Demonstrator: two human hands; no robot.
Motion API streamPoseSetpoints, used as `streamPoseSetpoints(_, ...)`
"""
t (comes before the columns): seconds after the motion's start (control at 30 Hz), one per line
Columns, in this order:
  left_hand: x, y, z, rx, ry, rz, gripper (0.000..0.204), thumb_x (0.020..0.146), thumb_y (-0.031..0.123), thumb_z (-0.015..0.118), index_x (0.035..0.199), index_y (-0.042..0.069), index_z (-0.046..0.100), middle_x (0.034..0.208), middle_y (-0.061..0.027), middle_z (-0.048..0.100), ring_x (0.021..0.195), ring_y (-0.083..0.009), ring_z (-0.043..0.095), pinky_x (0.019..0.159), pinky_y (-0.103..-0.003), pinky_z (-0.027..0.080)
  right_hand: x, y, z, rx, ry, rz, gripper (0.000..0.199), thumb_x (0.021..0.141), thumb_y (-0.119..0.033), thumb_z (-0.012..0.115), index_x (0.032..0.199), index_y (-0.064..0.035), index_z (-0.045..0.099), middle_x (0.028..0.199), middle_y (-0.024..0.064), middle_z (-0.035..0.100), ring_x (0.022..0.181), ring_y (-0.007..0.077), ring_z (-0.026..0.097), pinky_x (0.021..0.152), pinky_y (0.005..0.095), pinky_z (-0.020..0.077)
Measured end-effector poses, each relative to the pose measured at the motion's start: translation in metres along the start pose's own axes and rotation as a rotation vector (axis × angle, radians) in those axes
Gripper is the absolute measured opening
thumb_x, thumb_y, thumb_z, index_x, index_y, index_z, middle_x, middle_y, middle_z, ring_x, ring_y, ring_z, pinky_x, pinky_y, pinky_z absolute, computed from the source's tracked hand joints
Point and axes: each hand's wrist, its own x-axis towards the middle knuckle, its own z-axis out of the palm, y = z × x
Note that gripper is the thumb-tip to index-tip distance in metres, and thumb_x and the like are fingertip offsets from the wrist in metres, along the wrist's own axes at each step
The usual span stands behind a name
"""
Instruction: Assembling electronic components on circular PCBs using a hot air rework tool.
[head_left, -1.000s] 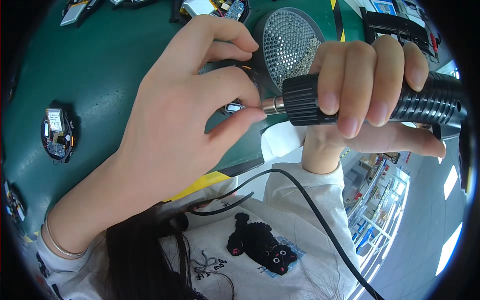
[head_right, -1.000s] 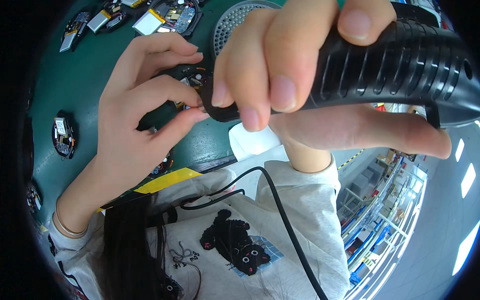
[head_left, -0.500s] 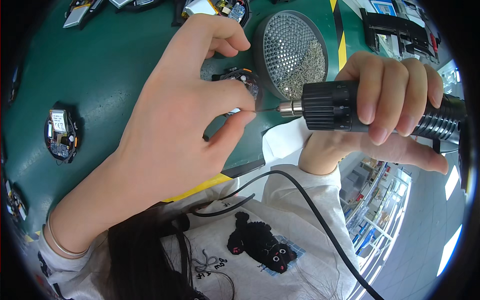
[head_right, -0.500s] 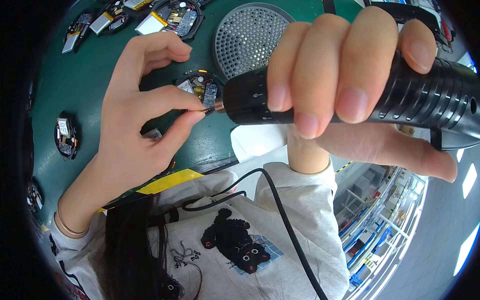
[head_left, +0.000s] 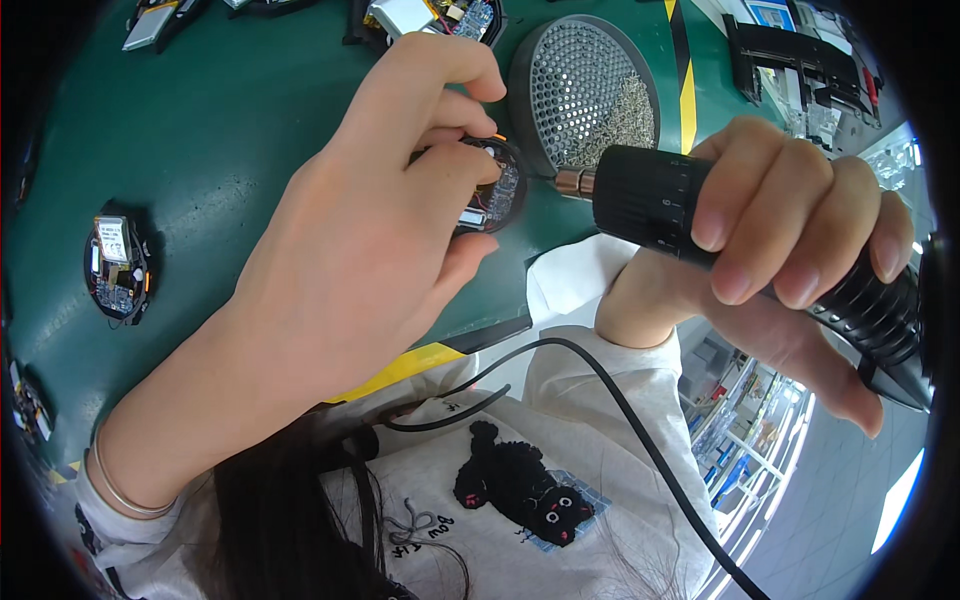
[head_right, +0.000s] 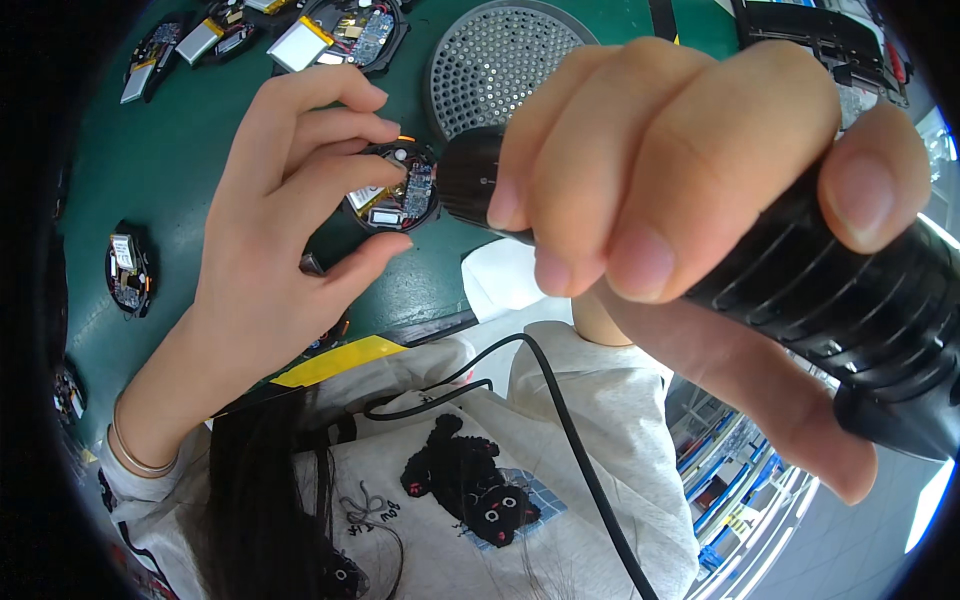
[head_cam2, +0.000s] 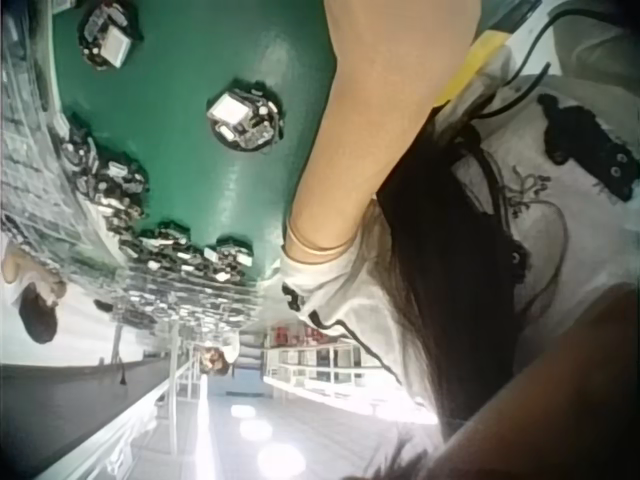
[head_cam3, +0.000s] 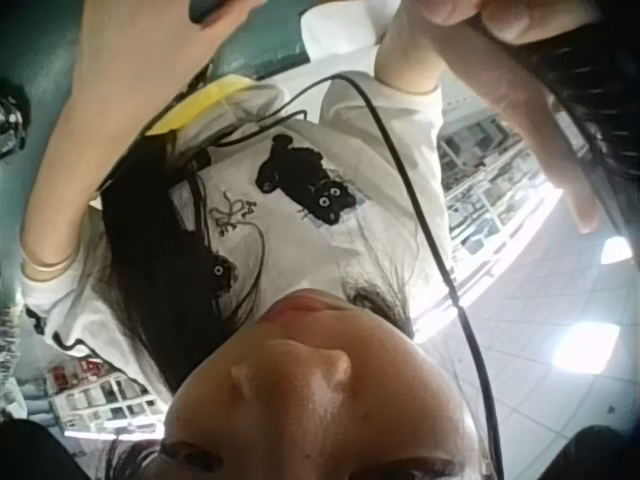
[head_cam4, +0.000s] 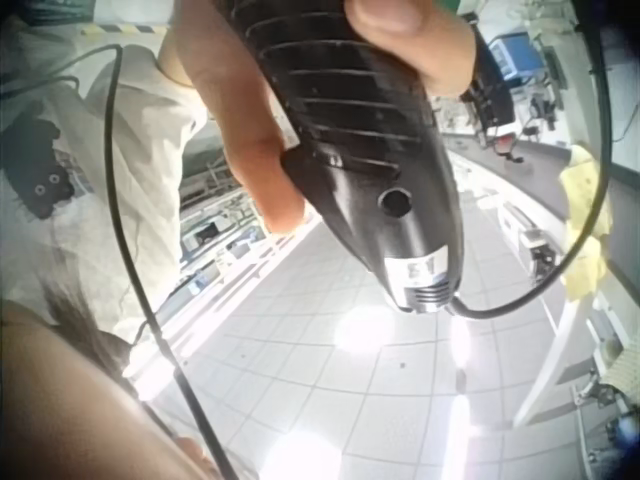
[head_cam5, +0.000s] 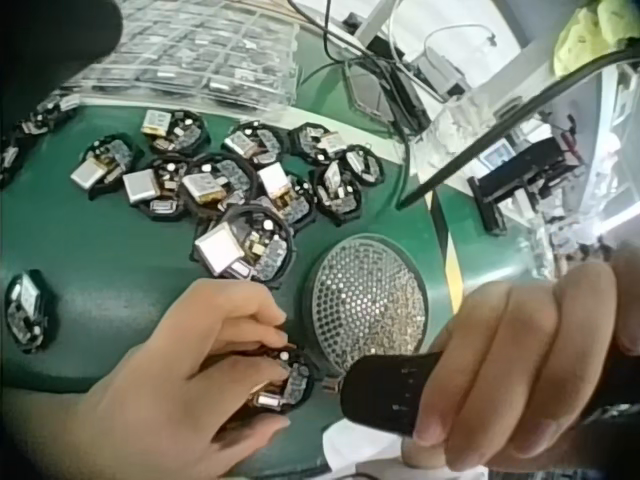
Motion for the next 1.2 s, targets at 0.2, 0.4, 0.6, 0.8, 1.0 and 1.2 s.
streamPoseSetpoints(0.2, 0.002, 0.002, 0.003, -0.024, 0.006, 0.008, 0.039, 0.058, -0.011, 0.076, 0.093, -0.006, 0.060, 0.126, -0.0166, 0.043, 0.108, -0.0264, 0.058, 0.091, -0.035, 0.054, 0.002, -0.002, -0.004, -0.038, -0.044, 0.036, 0.087, 0.073, -0.075, 0.064, 0.120, -0.0025, 0.051, 0.091, 0.0061, 0.057, 0.068, 0.0156, 0.059, 0.059, 0.0307, 0.0440)
streamPoseSetpoints(0.4, 0.001, 0.001, 0.003, -0.024, 0.004, -0.003, 0.039, 0.058, -0.011, 0.076, 0.093, -0.006, 0.060, 0.126, -0.0166, 0.043, 0.108, -0.0268, 0.058, 0.091, -0.035, 0.054, 0.006, -0.001, -0.002, -0.071, -0.130, 0.072, 0.095, 0.070, -0.079, 0.061, 0.124, -0.0028, 0.047, 0.095, 0.0081, 0.056, 0.070, 0.0171, 0.059, 0.060, 0.0319, 0.0456)
streamPoseSetpoints(0.6, 0.002, 0.002, 0.002, -0.029, 0.002, -0.002, 0.039, 0.058, -0.011, 0.076, 0.093, -0.006, 0.060, 0.126, -0.0166, 0.043, 0.108, -0.0264, 0.058, 0.091, -0.035, 0.054, 0.009, 0.001, -0.001, -0.098, -0.153, 0.056, 0.089, 0.076, -0.075, 0.060, 0.126, -0.0030, 0.045, 0.095, 0.0080, 0.056, 0.071, 0.0174, 0.059, 0.059, 0.0320, 0.0457)
streamPoseSetpoints(0.8, 0.011, 0.004, -0.002, 0.018, 0.021, 0.083, 0.039, 0.058, -0.012, 0.075, 0.095, -0.006, 0.061, 0.125, -0.0158, 0.044, 0.107, -0.0258, 0.058, 0.091, -0.035, 0.053, 0.018, 0.008, 0.001, -0.053, -0.242, 0.056, 0.087, 0.079, -0.073, 0.058, 0.128, -0.0032, 0.043, 0.095, 0.0076, 0.055, 0.070, 0.0164, 0.058, 0.061, 0.0320, 0.0459)
streamPoseSetpoints(1.0, 0.012, 0.014, 0.003, 0.055, 0.065, 0.093, 0.039, 0.058, -0.011, 0.075, 0.095, -0.005, 0.061, 0.125, -0.0153, 0.043, 0.107, -0.0262, 0.057, 0.091, -0.035, 0.052, 0.021, 0.009, -0.004, -0.021, -0.262, 0.062, 0.087, 0.079, -0.073, 0.057, 0.129, -0.0033, 0.042, 0.095, 0.0073, 0.054, 0.070, 0.0160, 0.057, 0.061, 0.0321, 0.0460)
streamPoseSetpoints(1.2, 0.007, 0.006, 0.006, 0.010, -0.002, -0.005, 0.039, 0.059, -0.011, 0.075, 0.095, -0.005, 0.060, 0.125, -0.0155, 0.043, 0.108, -0.0268, 0.056, 0.090, -0.035, 0.052, 0.027, 0.013, -0.016, -0.018, -0.368, 0.107, 0.091, 0.076, -0.076, 0.057, 0.130, -0.0036, 0.041, 0.094, 0.0062, 0.053, 0.070, 0.0153, 0.056, 0.062, 0.0319, 0.0463)
